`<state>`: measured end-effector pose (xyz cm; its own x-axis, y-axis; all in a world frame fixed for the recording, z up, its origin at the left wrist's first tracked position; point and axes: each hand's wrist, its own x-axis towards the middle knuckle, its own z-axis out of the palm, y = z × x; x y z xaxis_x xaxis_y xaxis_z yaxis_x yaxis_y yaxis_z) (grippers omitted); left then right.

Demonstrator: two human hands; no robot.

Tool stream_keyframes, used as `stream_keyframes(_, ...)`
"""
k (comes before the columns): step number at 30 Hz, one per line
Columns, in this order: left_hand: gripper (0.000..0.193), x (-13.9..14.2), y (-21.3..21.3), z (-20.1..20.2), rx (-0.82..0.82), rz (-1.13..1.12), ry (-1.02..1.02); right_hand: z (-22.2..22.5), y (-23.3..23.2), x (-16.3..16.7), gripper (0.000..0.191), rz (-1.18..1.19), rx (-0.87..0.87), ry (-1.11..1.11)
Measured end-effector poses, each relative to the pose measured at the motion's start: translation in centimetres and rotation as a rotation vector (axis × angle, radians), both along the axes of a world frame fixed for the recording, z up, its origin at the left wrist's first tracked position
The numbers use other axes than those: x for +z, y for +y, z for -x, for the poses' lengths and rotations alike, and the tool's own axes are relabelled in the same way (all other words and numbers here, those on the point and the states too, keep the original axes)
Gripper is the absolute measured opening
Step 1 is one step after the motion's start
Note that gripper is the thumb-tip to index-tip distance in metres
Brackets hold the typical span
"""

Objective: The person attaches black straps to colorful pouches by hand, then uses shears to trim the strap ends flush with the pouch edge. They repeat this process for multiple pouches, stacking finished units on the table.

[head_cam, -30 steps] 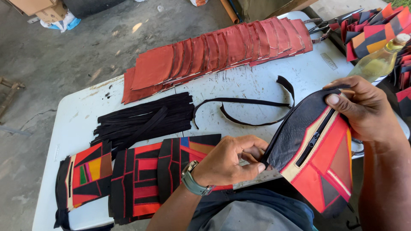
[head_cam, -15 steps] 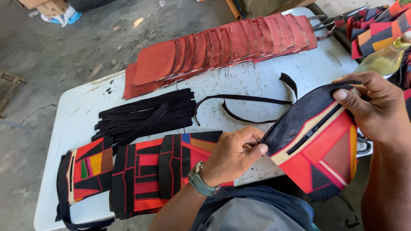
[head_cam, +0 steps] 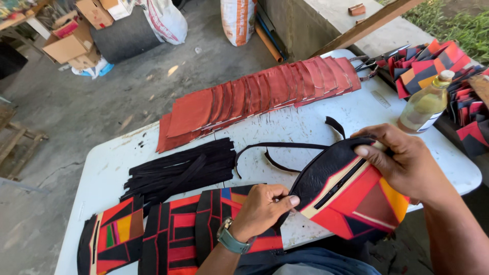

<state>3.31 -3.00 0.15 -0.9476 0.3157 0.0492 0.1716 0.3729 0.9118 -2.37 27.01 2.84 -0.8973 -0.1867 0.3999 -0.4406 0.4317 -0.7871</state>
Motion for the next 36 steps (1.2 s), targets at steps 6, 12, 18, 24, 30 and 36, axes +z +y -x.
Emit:
stream_keyframes(6,0.034,-0.2,0.6,0.0,0.067,0.069,0.196,-0.4,-0.8,-0.8,0.028,-0.025,0.008,-0.084)
stream_keyframes(12,0.028,0.3,1.1,0.6,0.043,-0.028,0.192,-0.5,-1.1,-1.9,0.028,-0.032,0.021,-0.144)
stream_keyframes(18,0.024,1.1,2.2,1.5,0.027,-0.029,0.223,-0.7,-1.2,-2.5,0.029,-0.046,0.024,-0.244)
stream_keyframes(24,0.02,1.7,3.8,2.8,-0.025,-0.027,0.302,-1.1,-1.7,-2.3,0.026,-0.01,0.137,-0.185)
stream_keyframes(30,0.015,2.0,6.2,2.6,-0.088,0.003,0.534,-2.8,-2.5,-3.2,0.023,-0.196,0.03,-0.23)
stream_keyframes(36,0.023,0.7,5.2,0.7,-0.027,0.103,0.504,-3.0,-2.3,-6.5,0.02,-0.252,-0.101,-0.186)
